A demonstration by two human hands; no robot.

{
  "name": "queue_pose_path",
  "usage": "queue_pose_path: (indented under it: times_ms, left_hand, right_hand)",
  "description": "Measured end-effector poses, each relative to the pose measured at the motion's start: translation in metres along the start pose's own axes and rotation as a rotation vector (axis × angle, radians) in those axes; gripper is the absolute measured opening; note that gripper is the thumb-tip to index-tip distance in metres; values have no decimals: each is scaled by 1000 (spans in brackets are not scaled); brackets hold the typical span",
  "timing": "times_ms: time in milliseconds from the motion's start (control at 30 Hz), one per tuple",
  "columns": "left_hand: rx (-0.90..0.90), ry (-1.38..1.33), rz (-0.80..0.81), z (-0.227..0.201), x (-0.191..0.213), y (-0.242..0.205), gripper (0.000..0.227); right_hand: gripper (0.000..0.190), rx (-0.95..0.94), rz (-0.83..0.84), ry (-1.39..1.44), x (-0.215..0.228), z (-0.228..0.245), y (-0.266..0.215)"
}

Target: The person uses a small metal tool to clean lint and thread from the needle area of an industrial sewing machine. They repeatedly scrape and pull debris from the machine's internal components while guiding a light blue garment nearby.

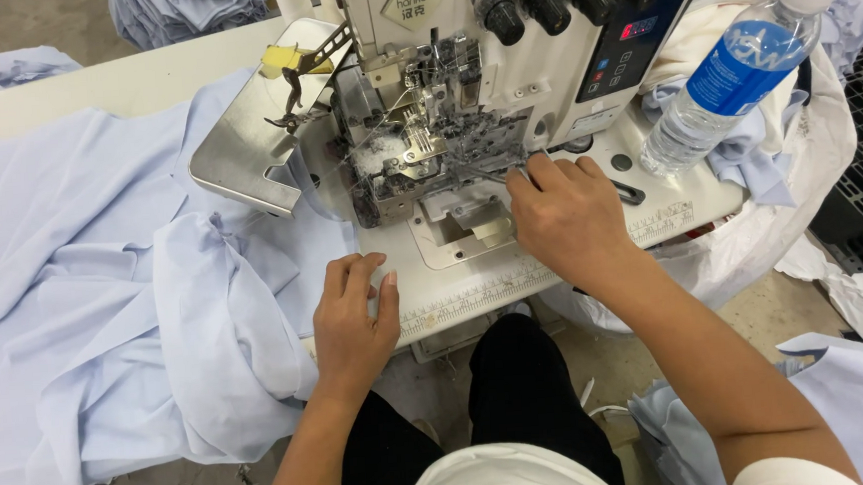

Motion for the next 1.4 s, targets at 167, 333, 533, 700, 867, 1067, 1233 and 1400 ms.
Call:
queue_pose_path:
  times_ms: [167, 333, 533, 700, 867, 1067, 1233, 1400]
  left_hand:
    - [0, 16, -4, 3, -2, -1, 16]
    - [6, 7, 5, 0, -1, 1, 15]
    - [8, 9, 16, 1, -2, 1, 16]
    - [-11, 27, -3, 1, -1, 1, 16]
    - [-4, 12, 3, 0, 0, 2, 15]
    - [-10, 12, -10, -2, 2, 2, 14]
    - [-14, 2, -5, 0, 3, 2, 14]
    - [-8, 13, 15, -3, 2, 4, 15]
  right_hand:
    - [12, -16, -24, -42, 5, 0, 7]
    - [11, -12, -24, -30, 9, 1, 3]
    - [11, 3, -5, -31, 19, 7, 4]
    - [11, 7, -36, -55, 5, 4, 9]
    - [14, 45, -52, -60, -13, 5, 7]
    - [12, 53, -20, -28, -13, 2, -1]
    - [10, 11, 24, -44, 8, -9, -7]
    - [8, -63, 11, -44, 23, -17, -6]
Point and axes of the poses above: each hand's wrist, its own y-axis towards the middle knuckle, its own x-axis out of the back of the hand, z = x × y, the point moved 6 cm from there along y, towards the middle knuckle, and after that the axes turned 4 degrees about z, right-handed, at the moved point
